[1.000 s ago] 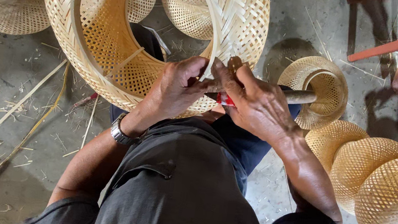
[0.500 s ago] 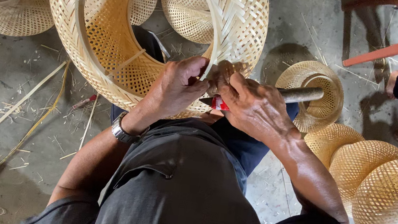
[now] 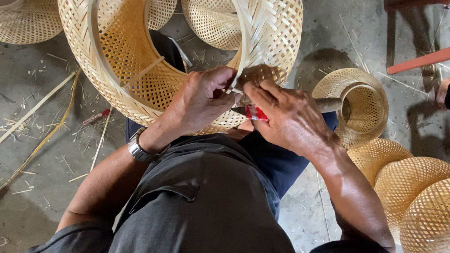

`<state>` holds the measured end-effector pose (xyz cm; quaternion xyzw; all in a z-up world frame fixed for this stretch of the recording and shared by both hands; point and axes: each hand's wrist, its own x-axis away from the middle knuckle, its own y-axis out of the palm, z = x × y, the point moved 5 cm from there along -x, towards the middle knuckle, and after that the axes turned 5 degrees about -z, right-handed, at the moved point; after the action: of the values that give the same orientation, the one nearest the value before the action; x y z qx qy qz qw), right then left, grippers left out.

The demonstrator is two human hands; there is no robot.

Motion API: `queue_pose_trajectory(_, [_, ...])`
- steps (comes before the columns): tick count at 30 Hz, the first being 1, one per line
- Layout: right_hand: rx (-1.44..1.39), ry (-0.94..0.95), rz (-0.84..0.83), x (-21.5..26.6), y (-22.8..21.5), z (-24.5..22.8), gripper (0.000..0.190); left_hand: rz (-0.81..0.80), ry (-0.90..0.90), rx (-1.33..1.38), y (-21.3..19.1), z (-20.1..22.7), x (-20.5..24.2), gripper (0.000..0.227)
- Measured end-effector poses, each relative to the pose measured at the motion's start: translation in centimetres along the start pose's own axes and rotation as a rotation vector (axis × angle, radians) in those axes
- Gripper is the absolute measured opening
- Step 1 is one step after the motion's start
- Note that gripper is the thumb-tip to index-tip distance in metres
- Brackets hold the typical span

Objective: The person is weaving a bamboo basket, using a small red-handled tool to tuck and secure the bamboo strips along the rim. The person rotates the basket to work on different sections of the rim.

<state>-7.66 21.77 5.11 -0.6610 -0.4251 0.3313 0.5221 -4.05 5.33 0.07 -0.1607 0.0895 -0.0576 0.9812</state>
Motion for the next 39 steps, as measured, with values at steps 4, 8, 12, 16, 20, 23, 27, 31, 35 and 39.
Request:
queue_pose_trajectory(4, [-0.163, 0.021, 0.062, -0.1, 0.7, 0.9, 0.05, 0.008, 0.001, 0.036, 0.0, 0.0, 0.2, 0.018])
queue_pose_trajectory(8, [-0.263, 0.072, 0.059, -0.3, 0.8, 1.5, 0.042, 0.015, -0.023, -0.021, 0.1, -0.4, 0.3, 0.017])
queue_pose_trajectory(12, [-0.465, 0.16, 0.01, -0.9, 0.5, 1.5, 0.037, 0.022, 0.01, -0.019, 0.1, -0.5, 0.2, 0.018])
queue_pose_trajectory(16, [-0.535, 0.215, -0.027, -1.3, 0.3, 1.5, 0.034, 0.008, -0.004, -0.044, 0.2, -0.7, 0.3, 0.018])
queue_pose_trajectory(20, [-0.554, 0.254, -0.049, -1.4, 0.4, 1.7, 0.034, 0.017, 0.032, 0.042, 0.0, -0.4, 0.3, 0.016])
queue_pose_trajectory(23, [-0.561, 0.276, -0.035, -1.3, 0.6, 1.9, 0.031, 0.027, 0.037, 0.065, -0.1, -0.1, 0.2, 0.014])
queue_pose_trajectory(27, [-0.523, 0.153, 0.071, -1.1, 0.4, 1.9, 0.036, 0.022, -0.02, 0.038, -0.3, -0.3, 0.2, 0.014])
queue_pose_trajectory(31, [-0.497, 0.156, 0.071, -1.1, 0.7, 2.1, 0.036, 0.03, 0.02, 0.105, -0.4, 0.0, 0.2, 0.011])
queue_pose_trajectory(35, [-0.53, 0.131, 0.115, -1.1, 0.6, 1.9, 0.033, 0.032, 0.028, 0.054, -0.6, 0.1, 0.2, 0.009])
queue_pose_trajectory(39, [-0.519, 0.128, 0.113, -1.2, 0.5, 1.9, 0.034, 0.041, 0.032, 0.061, -0.6, 0.1, 0.3, 0.01])
